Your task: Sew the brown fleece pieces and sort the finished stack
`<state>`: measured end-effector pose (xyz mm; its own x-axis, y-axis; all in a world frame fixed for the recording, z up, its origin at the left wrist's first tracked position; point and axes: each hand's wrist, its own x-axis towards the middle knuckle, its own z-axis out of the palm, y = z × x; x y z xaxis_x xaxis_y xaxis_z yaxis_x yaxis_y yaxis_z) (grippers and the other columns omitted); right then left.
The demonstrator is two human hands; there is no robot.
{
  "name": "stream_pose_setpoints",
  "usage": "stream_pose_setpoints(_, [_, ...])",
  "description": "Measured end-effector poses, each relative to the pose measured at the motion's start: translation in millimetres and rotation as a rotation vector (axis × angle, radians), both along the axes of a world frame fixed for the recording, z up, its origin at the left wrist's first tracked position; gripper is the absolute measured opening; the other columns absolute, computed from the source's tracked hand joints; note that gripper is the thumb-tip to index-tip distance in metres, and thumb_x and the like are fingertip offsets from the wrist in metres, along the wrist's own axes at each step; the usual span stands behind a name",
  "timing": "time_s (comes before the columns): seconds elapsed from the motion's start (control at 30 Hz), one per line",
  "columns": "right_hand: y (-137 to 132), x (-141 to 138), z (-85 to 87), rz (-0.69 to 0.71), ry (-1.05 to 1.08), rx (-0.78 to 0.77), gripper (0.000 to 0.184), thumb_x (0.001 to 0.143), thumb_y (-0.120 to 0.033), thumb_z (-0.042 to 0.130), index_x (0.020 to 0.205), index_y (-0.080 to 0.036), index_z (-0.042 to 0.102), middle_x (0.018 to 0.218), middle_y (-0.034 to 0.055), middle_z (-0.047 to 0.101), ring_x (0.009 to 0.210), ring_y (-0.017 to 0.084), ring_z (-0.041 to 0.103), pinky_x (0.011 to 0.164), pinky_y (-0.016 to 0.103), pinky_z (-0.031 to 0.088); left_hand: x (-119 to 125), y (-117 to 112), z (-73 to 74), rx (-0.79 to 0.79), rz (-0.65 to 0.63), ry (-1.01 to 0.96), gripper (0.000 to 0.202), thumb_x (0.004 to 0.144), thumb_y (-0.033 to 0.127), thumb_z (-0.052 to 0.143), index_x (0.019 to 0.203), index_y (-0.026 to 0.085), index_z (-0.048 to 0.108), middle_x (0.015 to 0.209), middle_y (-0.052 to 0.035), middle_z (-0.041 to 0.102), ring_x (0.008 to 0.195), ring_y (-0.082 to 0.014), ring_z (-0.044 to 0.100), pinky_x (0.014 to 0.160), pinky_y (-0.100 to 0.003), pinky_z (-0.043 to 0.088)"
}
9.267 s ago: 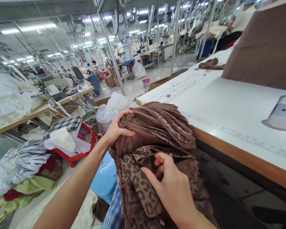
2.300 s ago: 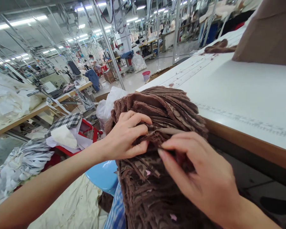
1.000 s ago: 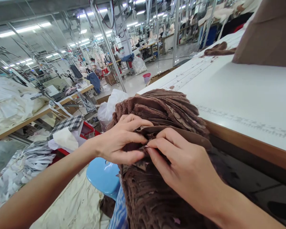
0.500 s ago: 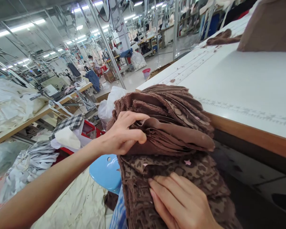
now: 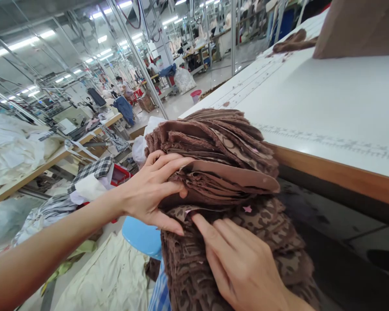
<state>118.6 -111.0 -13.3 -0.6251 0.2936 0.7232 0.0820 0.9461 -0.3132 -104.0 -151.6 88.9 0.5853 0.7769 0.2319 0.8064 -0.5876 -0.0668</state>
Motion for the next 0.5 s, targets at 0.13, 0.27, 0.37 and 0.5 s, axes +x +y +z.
stream_pose_setpoints(0.13, [-3, -3, 8.8, -0.02, -0.04, 0.054, 0.035, 0.097, -0.01, 0.033, 0.125, -0.015, 0.055, 0.077, 0.0007, 0.06, 0.063, 0.012, 0.062, 0.058, 0.024, 0.049, 2, -2, 0.5, -0.046, 0.047, 0.019, 0.034, 0.077, 0.051, 0.062, 0.088, 0.018, 0.066, 0.144, -0.02, 0.049, 0.129, -0.0352, 0.045, 0.105, -0.049, 0.027])
stream_pose_setpoints(0.27, [-3, -5, 9.8, -0.047, -0.095, 0.054, 0.042, 0.097, -0.009, 0.031, 0.135, -0.014, 0.048, 0.075, -0.0004, 0.062, 0.057, 0.012, 0.062, 0.052, 0.025, 0.049, 1, -1, 4.0, -0.061, 0.033, 0.058, 0.025, 0.075, 0.029, 0.056, 0.094, 0.017, 0.067, 0.145, -0.0204, 0.048, 0.13, -0.0359, 0.044, 0.104, -0.052, 0.029])
stream_pose_setpoints(0.37, [-5, -6, 2.5, -0.079, 0.011, 0.004, 0.028, 0.099, -0.013, 0.036, 0.122, -0.009, 0.052, 0.087, 0.0051, 0.069, 0.07, 0.013, 0.068, 0.065, 0.024, 0.053, -1, 1, 5.8, -0.064, 0.027, 0.06, 0.025, 0.076, 0.022, 0.051, 0.093, 0.017, 0.068, 0.144, -0.0213, 0.049, 0.129, -0.0351, 0.045, 0.103, -0.052, 0.032])
stream_pose_setpoints(0.5, [-8, -6, -1.7, -0.11, 0.042, -0.073, 0.019, 0.1, -0.019, 0.039, 0.107, -0.013, 0.056, 0.088, 0.0075, 0.07, 0.075, 0.015, 0.07, 0.069, 0.024, 0.055, -3, 4, 6.8, -0.086, 0.024, 0.035, 0.03, 0.074, 0.018, 0.048, 0.097, 0.017, 0.069, 0.145, -0.0204, 0.049, 0.13, -0.0342, 0.045, 0.102, -0.053, 0.034])
